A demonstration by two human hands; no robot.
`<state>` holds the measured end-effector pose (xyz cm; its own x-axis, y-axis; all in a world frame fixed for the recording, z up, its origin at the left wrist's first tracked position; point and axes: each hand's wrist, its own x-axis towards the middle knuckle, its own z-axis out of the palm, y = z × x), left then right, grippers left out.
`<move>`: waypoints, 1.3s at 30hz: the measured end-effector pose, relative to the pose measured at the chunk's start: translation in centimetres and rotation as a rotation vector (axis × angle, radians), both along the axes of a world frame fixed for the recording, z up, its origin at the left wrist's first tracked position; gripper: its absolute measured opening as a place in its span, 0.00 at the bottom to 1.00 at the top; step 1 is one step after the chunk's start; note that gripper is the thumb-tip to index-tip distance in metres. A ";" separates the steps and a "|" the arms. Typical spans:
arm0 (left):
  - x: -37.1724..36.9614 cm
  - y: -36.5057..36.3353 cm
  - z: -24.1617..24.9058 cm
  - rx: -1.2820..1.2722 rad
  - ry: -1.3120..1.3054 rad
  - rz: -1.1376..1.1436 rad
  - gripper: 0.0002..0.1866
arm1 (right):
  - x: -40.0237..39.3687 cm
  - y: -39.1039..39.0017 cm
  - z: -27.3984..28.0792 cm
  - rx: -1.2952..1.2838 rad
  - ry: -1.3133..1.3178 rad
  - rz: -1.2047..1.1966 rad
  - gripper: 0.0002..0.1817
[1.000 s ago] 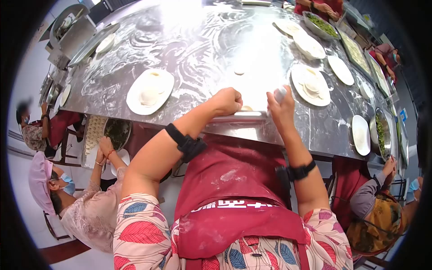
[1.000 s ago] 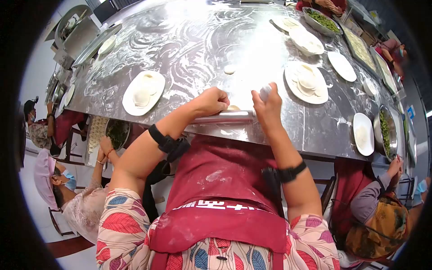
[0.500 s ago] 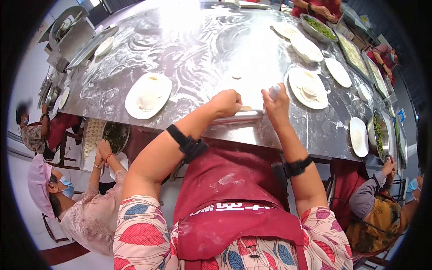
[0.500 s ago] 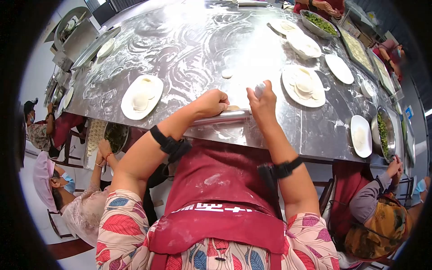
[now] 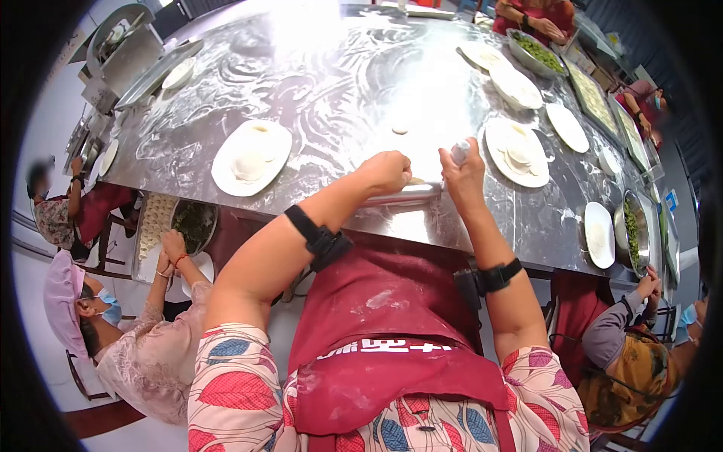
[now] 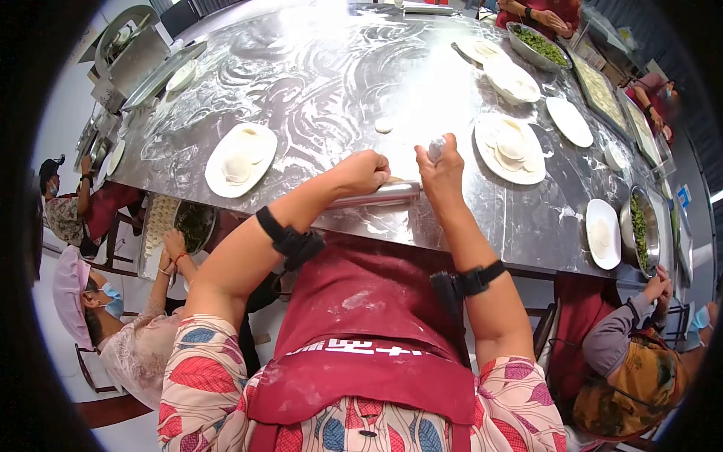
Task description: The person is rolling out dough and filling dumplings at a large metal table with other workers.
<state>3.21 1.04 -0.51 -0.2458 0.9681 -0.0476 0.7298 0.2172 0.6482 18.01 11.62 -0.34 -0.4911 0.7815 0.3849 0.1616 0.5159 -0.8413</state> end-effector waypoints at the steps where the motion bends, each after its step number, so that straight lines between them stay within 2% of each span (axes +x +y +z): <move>1: 0.2 0.2 0.0 -0.026 -0.028 -0.006 0.11 | 0.1 -0.1 0.0 -0.017 0.017 0.011 0.15; 4: 0.7 0.2 1.1 -0.138 -0.051 -0.063 0.10 | 2.2 -1.5 0.1 -0.072 0.066 0.047 0.15; 7: 0.2 -0.3 0.0 -0.070 0.002 -0.085 0.10 | 5.9 -4.8 0.1 -0.174 0.047 0.056 0.14; 8: 0.2 -0.8 0.1 -0.120 -0.083 -0.081 0.10 | 5.8 -4.6 0.0 -0.152 0.063 0.063 0.14; 11: 0.2 -1.6 0.4 -0.120 -0.080 -0.137 0.11 | 4.5 -3.3 0.1 -0.086 0.082 0.063 0.14; 14: 0.1 0.0 -0.7 -0.049 -0.004 -0.004 0.11 | 0.9 -0.1 -0.7 -0.036 0.086 0.055 0.15; 16: 0.4 0.7 -0.4 -0.075 -0.046 -0.037 0.12 | -0.1 0.4 -0.5 0.030 0.044 0.038 0.15; 21: 0.6 -0.3 0.6 -0.125 0.010 -0.094 0.10 | 5.7 -4.7 0.3 -0.165 0.032 0.050 0.13; 22: 0.4 -0.6 0.1 -0.102 -0.047 -0.082 0.10 | 6.3 -5.4 0.0 -0.168 0.067 0.064 0.13; 25: 0.2 -1.2 0.2 -0.162 -0.112 -0.086 0.10 | 5.0 -4.0 0.2 -0.104 0.103 0.090 0.13; 29: 0.1 0.3 -0.3 -0.042 -0.005 -0.007 0.09 | -0.1 0.4 -0.7 0.046 0.034 0.017 0.15; 36: 0.2 -0.6 0.2 -0.129 -0.056 -0.076 0.09 | 5.9 -4.6 -0.2 -0.116 0.054 0.073 0.14; 39: -0.7 -1.3 -0.7 -0.105 -0.184 -0.065 0.09 | 6.2 -4.7 -0.6 -0.132 0.090 0.085 0.14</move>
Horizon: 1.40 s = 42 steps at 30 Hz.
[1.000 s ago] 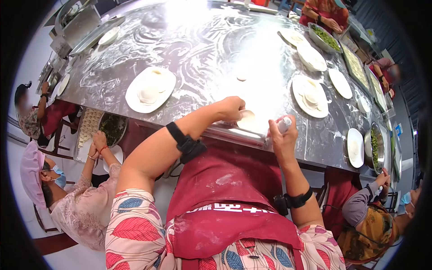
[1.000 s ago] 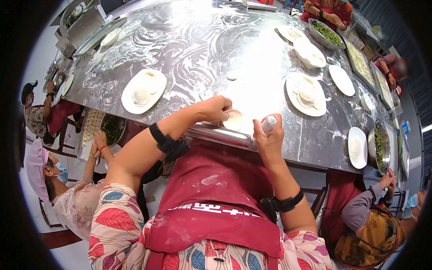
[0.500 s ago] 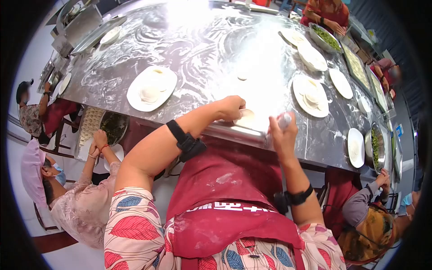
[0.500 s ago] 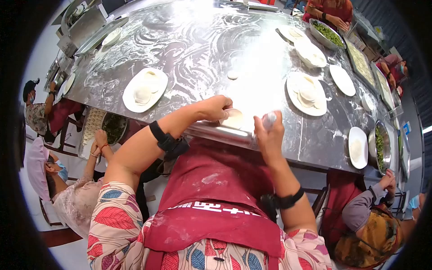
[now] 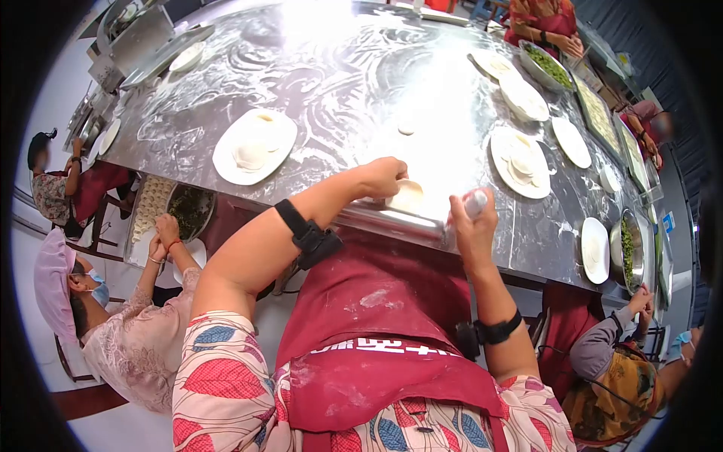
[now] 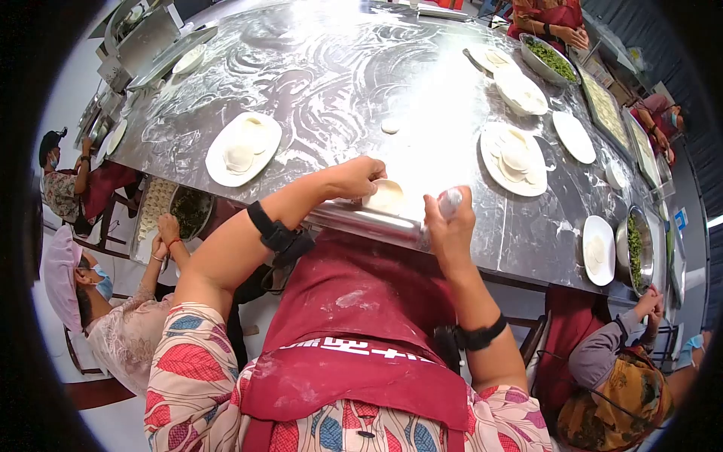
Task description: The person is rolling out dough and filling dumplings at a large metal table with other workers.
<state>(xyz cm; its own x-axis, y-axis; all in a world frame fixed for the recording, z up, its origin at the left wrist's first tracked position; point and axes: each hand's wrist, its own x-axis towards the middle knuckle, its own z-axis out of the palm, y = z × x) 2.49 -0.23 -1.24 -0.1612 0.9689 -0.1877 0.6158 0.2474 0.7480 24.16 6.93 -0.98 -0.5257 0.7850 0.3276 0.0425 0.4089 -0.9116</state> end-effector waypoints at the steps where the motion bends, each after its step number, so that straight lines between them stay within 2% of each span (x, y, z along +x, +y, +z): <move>1: 0.0 0.0 0.2 0.011 0.039 0.008 0.09 | -1.2 1.1 0.2 0.021 0.001 -0.015 0.14; 6: -0.2 0.8 0.4 0.034 0.121 0.092 0.10 | -6.3 5.2 0.3 0.133 -0.053 -0.048 0.15; 11: 2.0 0.0 1.4 -0.031 0.211 0.049 0.12 | -1.9 1.9 0.2 0.076 -0.012 -0.039 0.12; 12: 2.5 -0.1 1.5 -0.068 0.281 0.041 0.13 | -0.9 0.8 0.1 -0.005 -0.006 -0.032 0.10; 14: 3.0 -0.6 1.8 -0.057 0.255 0.033 0.14 | 0.2 -1.2 0.6 -0.064 0.034 -0.017 0.09; 16: 1.9 -0.6 -0.3 0.186 0.137 0.012 0.14 | 0.5 -1.4 0.6 -0.042 0.015 -0.014 0.09; 19: -0.6 -2.8 0.7 0.191 -0.125 0.073 0.14 | 0.1 -0.6 0.1 -0.008 0.047 0.018 0.09; 20: -2.3 -3.7 0.9 0.205 -0.139 0.098 0.14 | 0.1 -0.4 0.1 -0.022 0.056 0.033 0.09; 22: -5.0 -6.4 2.8 0.144 -0.312 0.306 0.18 | 0.0 -0.3 -0.1 -0.055 0.071 0.054 0.10; 24: -9.3 -9.0 3.7 0.139 -0.354 0.443 0.19 | 0.1 -0.7 0.4 -0.052 0.081 0.064 0.10; 27: -15.4 -12.9 5.5 0.132 -0.259 0.636 0.18 | 0.3 -1.1 0.4 -0.025 0.082 0.064 0.09; 28: -16.9 -14.0 6.1 0.125 -0.316 0.697 0.17 | 0.5 -1.3 0.5 -0.037 0.076 0.064 0.09; 29: -18.5 -14.9 5.3 0.252 -0.491 0.714 0.16 | 0.6 -1.3 0.6 -0.049 0.068 0.063 0.09; 32: -20.3 -15.6 7.5 0.045 -0.092 0.861 0.13 | 0.5 -1.4 0.8 -0.041 0.069 0.051 0.09; 35: -23.1 -13.6 7.3 -0.036 -0.005 0.917 0.13 | 0.6 -1.1 0.5 -0.003 0.074 0.066 0.09; 39: -20.4 -8.0 9.1 -0.041 0.086 0.686 0.13 | 0.6 -0.9 0.1 -0.065 0.097 0.057 0.10; 42: -18.4 -1.5 8.0 0.009 0.313 0.251 0.14 | 0.7 -0.7 0.1 -0.008 0.071 0.048 0.10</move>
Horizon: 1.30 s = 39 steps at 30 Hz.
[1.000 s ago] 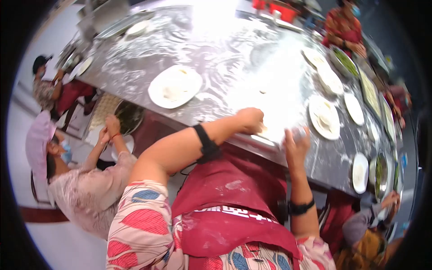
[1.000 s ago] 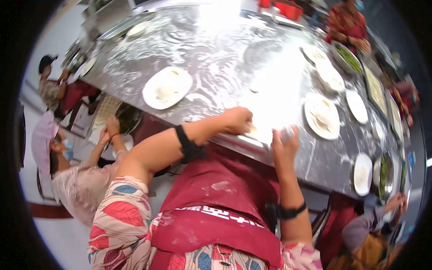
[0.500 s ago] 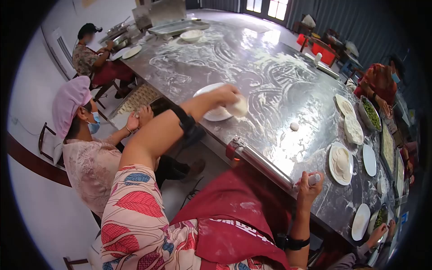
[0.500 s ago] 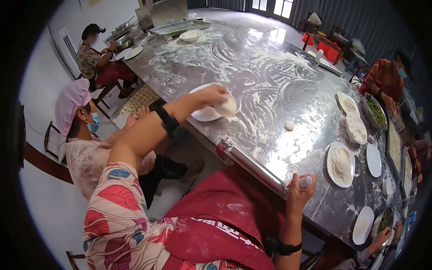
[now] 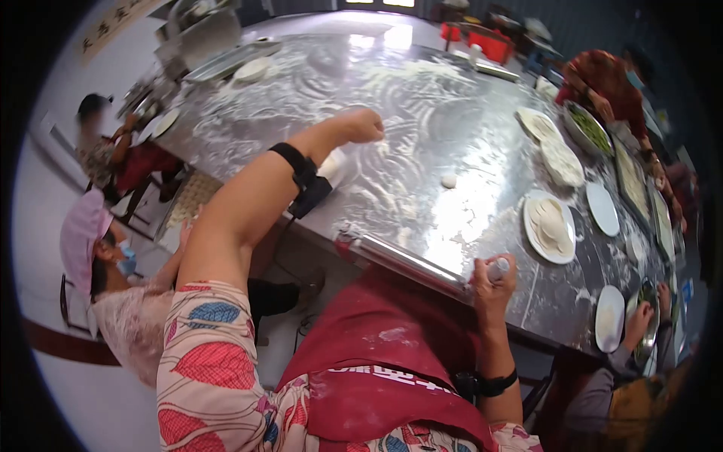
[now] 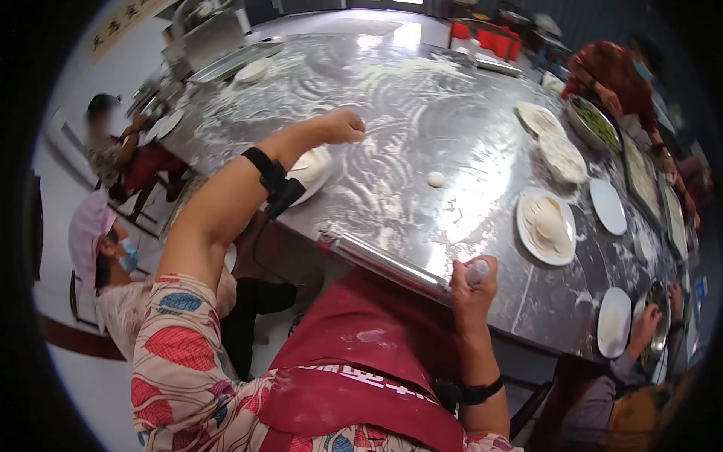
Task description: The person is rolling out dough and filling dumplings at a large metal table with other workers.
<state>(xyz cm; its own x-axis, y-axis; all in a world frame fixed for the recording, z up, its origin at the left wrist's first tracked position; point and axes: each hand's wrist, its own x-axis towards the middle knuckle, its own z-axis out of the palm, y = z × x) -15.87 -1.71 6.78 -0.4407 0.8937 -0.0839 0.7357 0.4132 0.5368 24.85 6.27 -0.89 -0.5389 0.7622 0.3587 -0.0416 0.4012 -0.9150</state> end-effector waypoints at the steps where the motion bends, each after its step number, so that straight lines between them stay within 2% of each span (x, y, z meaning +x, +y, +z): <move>1: 2.7 1.9 0.9 -0.089 0.012 -0.035 0.16 | 0.0 0.2 -0.2 0.005 -0.009 0.011 0.10; 4: 7.3 7.2 -1.1 -0.026 -0.044 -0.229 0.19 | -0.1 0.2 -0.3 -0.032 -0.003 0.034 0.10; 6: 9.5 10.7 -3.6 -0.089 0.209 -0.279 0.19 | -0.1 0.1 -0.2 -0.024 0.001 0.031 0.10; 11: 12.9 13.3 -7.4 -0.134 0.406 -0.076 0.21 | -0.1 0.2 -0.4 -0.066 0.002 0.005 0.11; 14: 13.0 12.9 -8.0 -0.064 0.460 -0.114 0.22 | -0.2 0.3 -0.8 -0.036 0.003 -0.014 0.11; 17: 14.8 10.7 -5.2 -0.189 0.285 -0.158 0.21 | -0.1 0.2 -0.5 -0.035 -0.002 -0.002 0.12; 20: 15.3 8.7 -7.1 -0.008 0.033 -0.289 0.18 | 0.0 -0.5 0.7 -0.107 -0.003 0.001 0.12; 21: 16.1 7.4 -6.9 -0.034 -0.137 -0.287 0.14 | -0.1 -0.5 0.7 -0.064 -0.009 -0.017 0.12; 24: 17.2 4.1 -7.4 -0.039 -0.337 -0.356 0.13 | -0.4 0.0 0.0 -0.009 -0.048 -0.051 0.12; 28: 18.0 2.6 -7.1 0.021 -0.182 -0.276 0.11 | -2.5 2.4 0.5 0.044 -0.067 -0.042 0.11; 29: 18.4 2.7 -6.9 -0.037 -0.124 -0.287 0.10 | -3.1 3.3 0.1 0.078 -0.055 -0.020 0.11; 30: 18.6 3.8 -8.1 -0.069 0.104 -0.331 0.08 | -3.9 4.8 -0.7 0.009 -0.038 0.020 0.09; 31: 18.6 4.8 -10.0 -0.020 0.217 -0.284 0.09 | -4.7 7.3 -3.2 0.279 -0.161 -0.115 0.09; 32: 18.8 4.7 -9.5 -0.078 0.279 -0.281 0.11 | -4.6 8.0 -3.7 0.266 -0.160 -0.078 0.11; 33: 18.2 6.7 -12.3 -0.117 0.260 -0.244 0.12 | -4.4 8.6 -4.2 0.253 -0.160 -0.041 0.12; 34: 18.4 6.6 -12.5 -0.036 0.218 -0.219 0.10 | -4.3 9.3 -4.7 0.239 -0.160 -0.004 0.14; 35: 19.6 4.5 -9.0 -0.092 0.161 -0.129 0.09 | -4.4 7.0 -3.3 0.121 -0.044 -0.067 0.12; 36: 20.1 3.8 -7.9 -0.139 0.131 -0.098 0.09 | -3.4 5.7 -2.1 0.065 -0.090 -0.059 0.11; 39: 19.6 3.8 -9.2 -0.046 0.014 -0.074 0.12 | -1.6 3.6 -0.8 0.049 -0.055 -0.026 0.09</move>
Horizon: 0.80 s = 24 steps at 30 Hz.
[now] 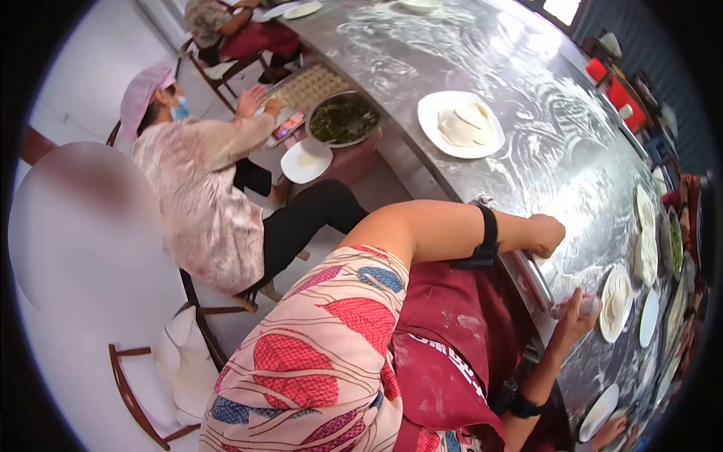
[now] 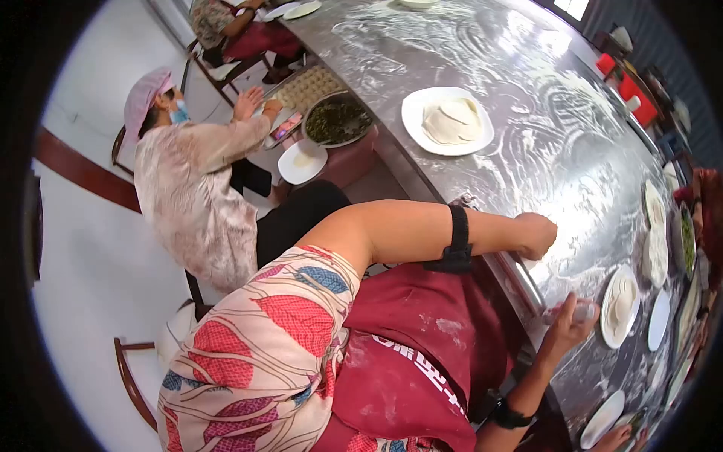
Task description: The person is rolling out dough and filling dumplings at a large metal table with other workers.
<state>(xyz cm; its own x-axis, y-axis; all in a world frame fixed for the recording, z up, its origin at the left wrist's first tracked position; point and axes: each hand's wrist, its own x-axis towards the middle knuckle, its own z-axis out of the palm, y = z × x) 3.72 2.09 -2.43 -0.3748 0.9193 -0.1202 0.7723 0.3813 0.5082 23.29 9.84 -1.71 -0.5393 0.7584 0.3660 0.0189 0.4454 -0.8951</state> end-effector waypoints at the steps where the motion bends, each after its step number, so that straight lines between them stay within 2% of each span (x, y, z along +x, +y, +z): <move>1: -0.1 -0.6 0.1 0.019 -0.039 -0.037 0.12 | 0.1 -0.3 0.1 0.008 0.000 0.004 0.10; 2: -0.1 -1.2 0.1 0.033 -0.076 -0.080 0.12 | 0.0 -0.6 0.0 0.009 0.003 0.000 0.10; 5: 0.5 -0.7 0.1 0.047 -0.008 0.081 0.11 | -2.6 2.1 -0.2 0.001 -0.055 -0.009 0.10; 6: 0.5 -0.7 0.9 0.008 0.086 0.057 0.10 | -3.4 3.5 -0.9 0.017 -0.043 0.023 0.10; 8: 0.1 -0.5 1.1 -0.024 0.115 -0.016 0.10 | -4.1 3.2 -0.7 0.034 -0.019 0.048 0.10; 12: 0.8 -0.4 1.3 0.004 0.165 -0.219 0.08 | -1.0 0.4 0.4 0.046 -0.030 0.029 0.11; 14: 0.6 -0.4 0.0 0.102 0.095 -0.082 0.07 | 0.9 -1.8 0.5 0.002 -0.004 0.033 0.10; 17: -0.7 -1.4 -0.4 0.142 -0.125 -0.114 0.08 | 1.5 -2.4 0.4 -0.028 -0.025 0.021 0.11; 19: -0.4 -2.0 0.1 0.102 -0.101 -0.063 0.09 | -0.4 -0.2 -0.2 -0.025 -0.072 -0.025 0.13; 21: -0.2 -1.2 1.1 -0.025 0.043 -0.035 0.08 | -2.6 1.9 -0.6 0.072 -0.093 -0.047 0.14; 23: -0.2 -0.4 1.3 -0.019 0.018 -0.073 0.08 | -3.9 2.8 -0.3 0.200 -0.078 -0.052 0.12; 24: -0.1 -0.6 1.5 0.033 0.000 -0.129 0.08 | -3.6 2.0 0.2 0.110 -0.033 -0.019 0.12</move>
<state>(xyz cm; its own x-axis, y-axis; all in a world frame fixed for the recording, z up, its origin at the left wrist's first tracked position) 3.62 1.50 -0.96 -0.2530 0.9634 -0.0891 0.8140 0.2617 0.5185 19.70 11.82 -1.53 -0.5386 0.7247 0.4298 0.0572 0.5403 -0.8395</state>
